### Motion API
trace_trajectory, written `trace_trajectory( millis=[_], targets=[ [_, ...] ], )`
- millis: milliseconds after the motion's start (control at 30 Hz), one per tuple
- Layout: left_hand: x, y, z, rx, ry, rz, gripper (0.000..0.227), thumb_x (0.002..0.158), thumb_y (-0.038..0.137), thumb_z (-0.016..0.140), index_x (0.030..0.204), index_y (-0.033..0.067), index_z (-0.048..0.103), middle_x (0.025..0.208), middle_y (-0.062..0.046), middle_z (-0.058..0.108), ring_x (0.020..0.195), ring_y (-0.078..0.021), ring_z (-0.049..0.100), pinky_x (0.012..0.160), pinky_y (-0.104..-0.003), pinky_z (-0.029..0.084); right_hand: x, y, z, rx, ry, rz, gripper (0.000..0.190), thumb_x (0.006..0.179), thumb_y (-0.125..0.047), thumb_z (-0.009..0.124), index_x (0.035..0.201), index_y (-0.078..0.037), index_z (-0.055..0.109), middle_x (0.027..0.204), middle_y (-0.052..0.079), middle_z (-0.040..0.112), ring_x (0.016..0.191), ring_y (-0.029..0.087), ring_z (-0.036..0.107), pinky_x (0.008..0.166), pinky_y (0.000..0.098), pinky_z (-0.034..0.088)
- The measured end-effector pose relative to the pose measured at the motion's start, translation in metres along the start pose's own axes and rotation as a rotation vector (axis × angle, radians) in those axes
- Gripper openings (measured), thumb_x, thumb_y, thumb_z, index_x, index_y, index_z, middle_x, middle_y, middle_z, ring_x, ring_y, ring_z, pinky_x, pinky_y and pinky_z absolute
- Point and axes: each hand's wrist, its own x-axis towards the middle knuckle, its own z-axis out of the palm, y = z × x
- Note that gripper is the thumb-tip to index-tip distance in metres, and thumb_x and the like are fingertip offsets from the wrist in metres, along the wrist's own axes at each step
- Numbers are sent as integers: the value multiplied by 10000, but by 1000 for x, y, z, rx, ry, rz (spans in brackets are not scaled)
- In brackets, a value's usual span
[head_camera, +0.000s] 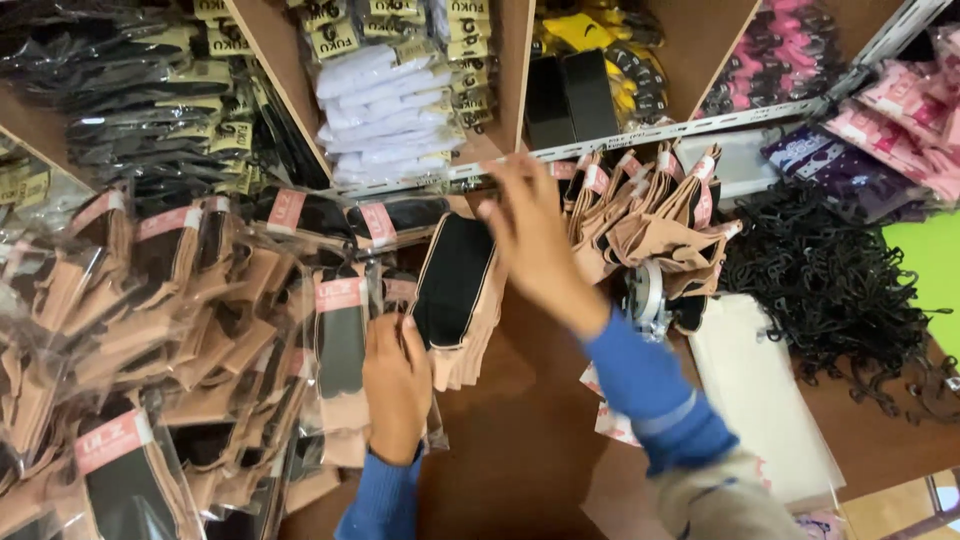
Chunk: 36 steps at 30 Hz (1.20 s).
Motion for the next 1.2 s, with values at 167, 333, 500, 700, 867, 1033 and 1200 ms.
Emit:
trace_trajectory(
  millis=[167,333,500,700,867,1033,1200],
  targets=[
    [4,-8,8,21,10,37,237,1112,276,471,1080,79,599,862,-85,576,841,-356,677,673,-409,563,-38,-59,53,-103,-44,-84,714,991,-307,655,1502,114,388,1574,425,247,1449,664,184,1077,778,246],
    [38,9,-32,-542,-418,-461,788,1000,573,525,1470,-58,494,1527,-336,459,1457,-458,394,1207,-530,300,-62,-26,119,-246,-4,10,816,927,-371,689,1513,111,389,1602,368,291,1506,561,174,1190,657,86],
    [86,78,-37,-672,-593,-590,727,1011,560,390,1523,58,505,1566,-266,452,1468,-402,412,1209,-494,311,-62,-21,115,-210,-65,53,789,982,-449,605,1512,96,393,1613,351,280,1525,537,134,1197,656,50],
    [93,45,6,-651,-814,-244,680,1079,372,395,1613,-27,265,1614,-355,305,1498,-503,272,1231,-564,224,-63,-14,103,-203,-200,102,829,973,-493,594,1530,76,364,1644,334,216,1543,518,77,1203,657,32],
    [34,-37,75,-846,-868,-87,699,1122,371,281,1612,-70,49,1654,-366,15,1548,-469,24,1280,-548,25,-94,-16,55,-213,-283,98,854,931,-439,673,1545,58,349,1659,318,192,1546,509,70,1203,652,50],
    [-83,-3,89,-869,-879,-334,787,969,623,297,1599,153,325,1689,-81,309,1563,-207,279,1269,-374,186,-173,-44,-42,-275,-419,-62,842,1029,-476,571,1605,16,203,1699,235,90,1562,442,15,1233,587,62],
    [-106,74,30,-730,-907,-505,811,913,656,292,1593,216,334,1681,-43,339,1560,-205,306,1259,-397,242,-209,-60,-80,-164,-491,17,825,1038,-496,557,1628,-58,180,1709,182,73,1563,417,-11,1225,603,26]
  ],
)
